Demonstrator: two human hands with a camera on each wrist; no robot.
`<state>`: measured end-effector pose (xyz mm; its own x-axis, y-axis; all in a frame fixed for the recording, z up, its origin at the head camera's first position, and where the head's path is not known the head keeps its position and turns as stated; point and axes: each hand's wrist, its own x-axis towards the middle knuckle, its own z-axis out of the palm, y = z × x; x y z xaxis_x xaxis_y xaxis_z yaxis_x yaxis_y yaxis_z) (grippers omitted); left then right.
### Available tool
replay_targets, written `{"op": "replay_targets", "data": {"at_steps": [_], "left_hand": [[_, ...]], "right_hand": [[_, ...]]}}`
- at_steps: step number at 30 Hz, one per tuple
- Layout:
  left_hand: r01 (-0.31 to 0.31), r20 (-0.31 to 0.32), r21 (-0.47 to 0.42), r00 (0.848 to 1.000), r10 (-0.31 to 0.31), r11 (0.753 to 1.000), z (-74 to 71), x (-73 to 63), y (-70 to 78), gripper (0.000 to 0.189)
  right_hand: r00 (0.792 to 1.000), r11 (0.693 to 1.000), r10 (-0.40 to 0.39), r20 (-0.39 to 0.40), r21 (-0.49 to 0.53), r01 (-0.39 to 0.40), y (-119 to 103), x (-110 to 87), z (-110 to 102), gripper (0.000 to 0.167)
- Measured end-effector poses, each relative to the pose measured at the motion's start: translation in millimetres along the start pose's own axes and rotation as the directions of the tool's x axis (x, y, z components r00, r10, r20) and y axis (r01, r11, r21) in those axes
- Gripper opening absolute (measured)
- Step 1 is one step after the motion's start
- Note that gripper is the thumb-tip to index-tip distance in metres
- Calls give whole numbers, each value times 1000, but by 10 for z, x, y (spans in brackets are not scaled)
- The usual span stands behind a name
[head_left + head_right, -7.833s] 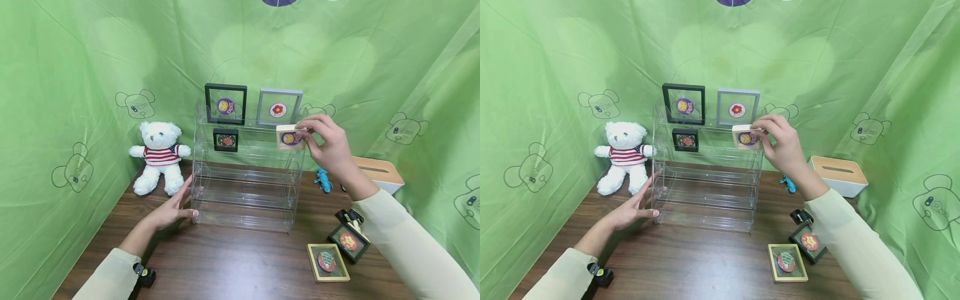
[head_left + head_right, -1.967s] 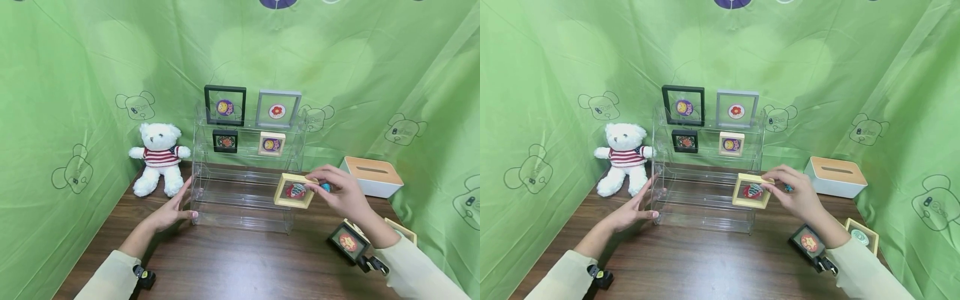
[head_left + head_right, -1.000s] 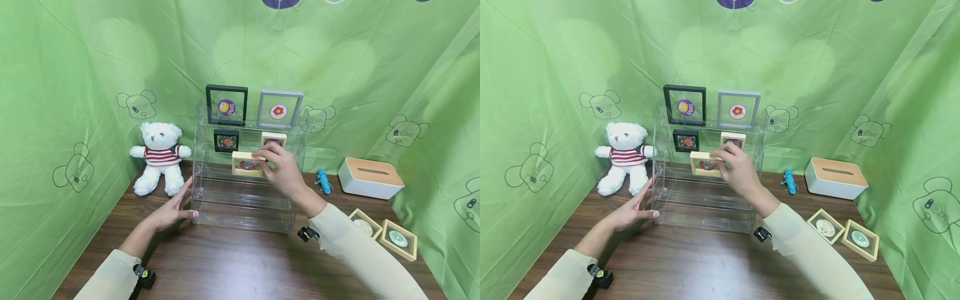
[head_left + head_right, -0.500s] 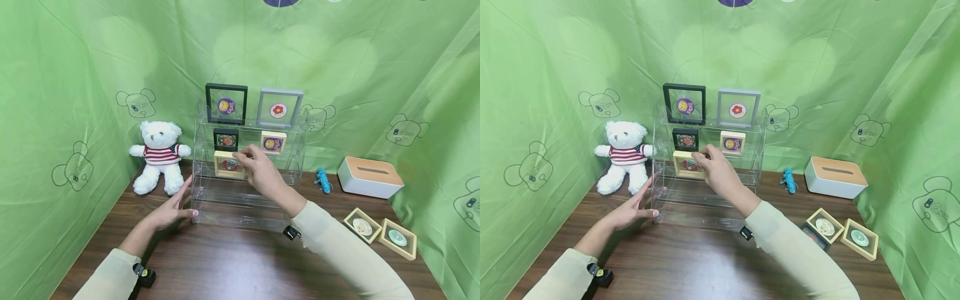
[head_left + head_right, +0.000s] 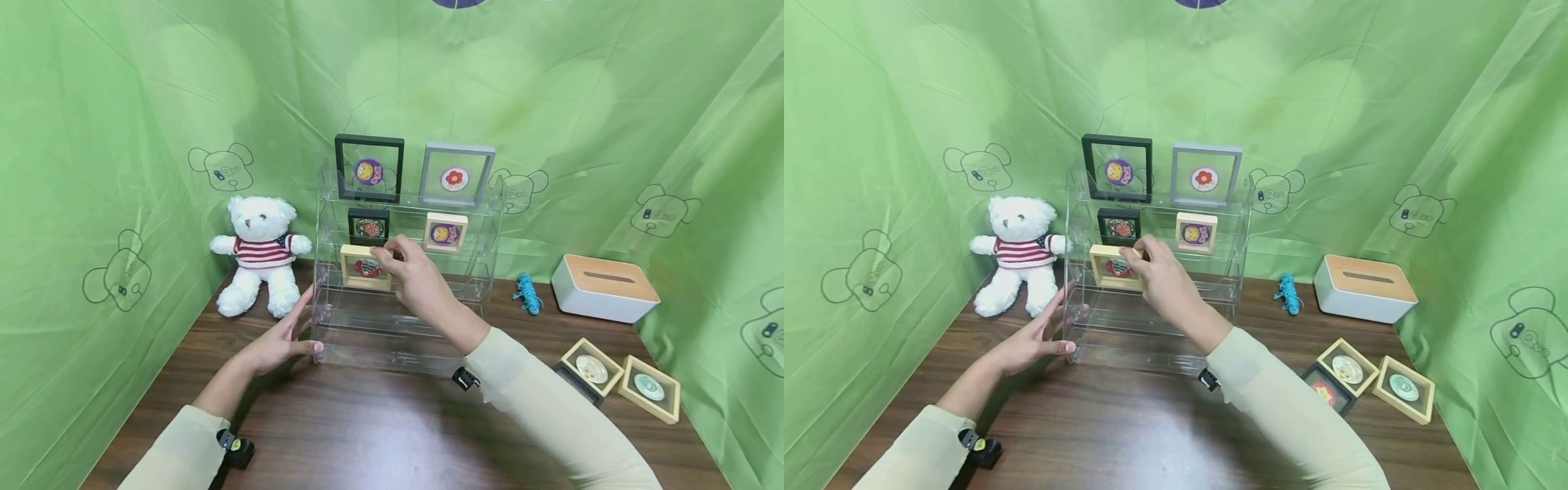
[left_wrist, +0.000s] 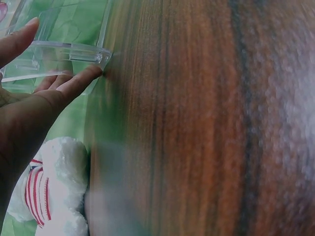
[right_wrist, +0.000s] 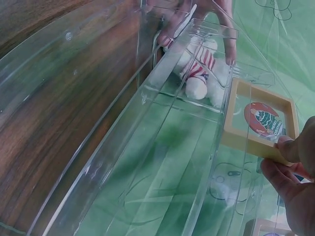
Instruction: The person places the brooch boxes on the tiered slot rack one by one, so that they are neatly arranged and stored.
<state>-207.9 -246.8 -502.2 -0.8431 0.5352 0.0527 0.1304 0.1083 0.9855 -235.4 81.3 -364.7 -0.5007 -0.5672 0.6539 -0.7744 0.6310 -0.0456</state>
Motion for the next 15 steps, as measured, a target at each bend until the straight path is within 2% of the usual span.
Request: {"op": "replay_targets", "data": {"at_steps": [5, 15], "left_hand": [[2, 0, 5, 1000, -2, 1000, 5, -3, 5, 125], [-2, 2, -2, 1000, 2, 1000, 10, 4, 13, 125]], "right_hand": [[1000, 1000, 0, 11, -8, 0, -12, 1, 6, 52], [1000, 999, 10, 28, -41, -9, -12, 4, 3, 63]]}}
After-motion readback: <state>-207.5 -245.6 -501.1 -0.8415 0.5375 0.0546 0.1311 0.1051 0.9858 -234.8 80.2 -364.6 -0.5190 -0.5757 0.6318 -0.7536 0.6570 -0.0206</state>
